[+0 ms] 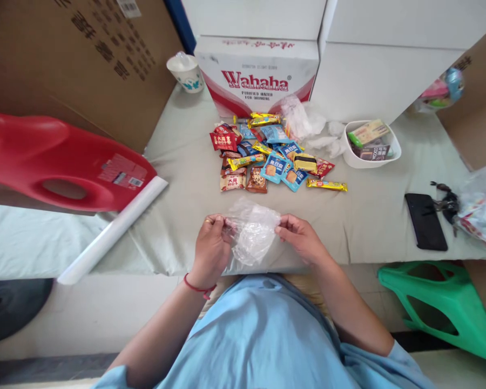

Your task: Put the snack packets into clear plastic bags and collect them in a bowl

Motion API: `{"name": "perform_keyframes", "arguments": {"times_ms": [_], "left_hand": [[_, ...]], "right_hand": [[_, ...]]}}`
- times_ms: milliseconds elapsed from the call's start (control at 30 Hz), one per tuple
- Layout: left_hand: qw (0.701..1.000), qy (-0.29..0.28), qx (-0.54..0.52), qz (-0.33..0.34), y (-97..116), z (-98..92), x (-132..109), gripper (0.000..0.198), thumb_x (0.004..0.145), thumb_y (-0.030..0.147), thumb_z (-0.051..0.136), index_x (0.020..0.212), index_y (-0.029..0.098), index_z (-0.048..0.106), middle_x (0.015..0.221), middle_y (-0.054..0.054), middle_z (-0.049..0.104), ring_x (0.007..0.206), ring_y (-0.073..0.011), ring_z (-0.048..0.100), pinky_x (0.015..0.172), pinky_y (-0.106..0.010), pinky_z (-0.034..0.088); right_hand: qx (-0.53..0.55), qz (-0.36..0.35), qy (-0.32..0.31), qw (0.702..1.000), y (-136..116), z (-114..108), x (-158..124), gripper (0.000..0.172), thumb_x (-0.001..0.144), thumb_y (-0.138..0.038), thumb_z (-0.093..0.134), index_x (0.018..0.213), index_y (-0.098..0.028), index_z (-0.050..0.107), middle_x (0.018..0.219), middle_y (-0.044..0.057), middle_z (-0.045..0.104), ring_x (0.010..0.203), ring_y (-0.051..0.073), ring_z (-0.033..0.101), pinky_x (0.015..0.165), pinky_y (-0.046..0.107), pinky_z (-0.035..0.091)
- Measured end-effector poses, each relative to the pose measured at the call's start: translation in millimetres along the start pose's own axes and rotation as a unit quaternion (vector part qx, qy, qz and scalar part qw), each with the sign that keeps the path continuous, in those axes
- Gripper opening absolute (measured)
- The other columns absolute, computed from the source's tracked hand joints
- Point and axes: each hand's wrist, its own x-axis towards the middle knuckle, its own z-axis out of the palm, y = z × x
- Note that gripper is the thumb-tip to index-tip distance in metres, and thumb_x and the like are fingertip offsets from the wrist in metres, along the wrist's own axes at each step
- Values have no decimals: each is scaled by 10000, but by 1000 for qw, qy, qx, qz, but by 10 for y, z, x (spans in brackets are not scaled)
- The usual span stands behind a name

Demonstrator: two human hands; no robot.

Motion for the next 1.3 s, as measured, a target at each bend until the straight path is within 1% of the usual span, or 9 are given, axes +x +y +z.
{"name": "perform_keyframes", "arguments": {"times_ms": [233,400,567,733,900,967,1100,1167,1300], "left_hand": [[998,34,-49,-23,107,76,0,371,874,450,774,854,226,479,679,85,506,533,-60,454,526,-184,384],[997,-39,-62,-25,196,175,-111,434,866,519,805,880,227,483,699,83,499,529,-49,438,522,-175,384],[996,-23,-80,-18,232,119,-58,447,833,493,841,859,226,483,684,85,485,500,-40,384,457,-154,305],[995,77,-59,26,306,-80,118,329,890,383,772,855,232,482,642,94,479,484,-52,390,446,-156,332],[990,111,-71,58,354,-189,242,283,888,327,762,858,229,499,658,91,509,490,-49,445,434,-159,326],[989,111,-78,54,351,-201,268,290,878,335,772,860,230,503,677,88,540,470,-47,455,415,-166,317],[992,75,-87,49,344,-163,252,340,849,386,813,862,226,513,733,74,604,480,-48,494,416,-172,352],[994,46,-84,53,347,-114,202,374,845,439,823,866,226,517,739,68,618,502,-57,523,449,-180,400],[995,14,-43,91,335,22,15,388,916,524,757,886,230,505,726,67,613,512,-64,544,493,-190,429]], "right_hand": [[-26,4,75,997,-54,97,-19,481,857,-695,716,907,-220,663,794,0,574,667,138,499,558,251,453],[-76,13,-19,997,-28,412,-20,493,766,-548,835,1098,-229,658,998,28,660,763,149,577,619,266,490],[-84,-19,-76,993,81,601,24,245,864,-440,711,882,-199,674,780,-7,639,710,133,554,698,277,464],[-118,-73,9,990,-28,254,-63,247,887,-453,726,886,-211,675,767,-8,639,688,137,555,663,266,453],[-249,-136,33,958,-185,-275,-319,218,982,-423,682,902,-220,691,801,7,636,710,143,570,663,262,455],[-316,-137,1,939,-237,-484,-423,219,1009,-409,649,914,-220,704,834,22,655,738,150,599,691,267,475],[-399,-59,-183,897,-438,-798,-557,272,1013,-455,635,1094,-225,756,871,43,702,711,163,642,674,280,522],[-412,-49,-198,888,-590,-808,-558,316,1015,-480,628,1163,-230,752,902,56,726,741,180,667,691,295,542],[-381,-138,-56,913,-768,-350,-395,305,1044,-493,576,1026,-228,726,925,68,715,815,190,659,750,310,531]]}}
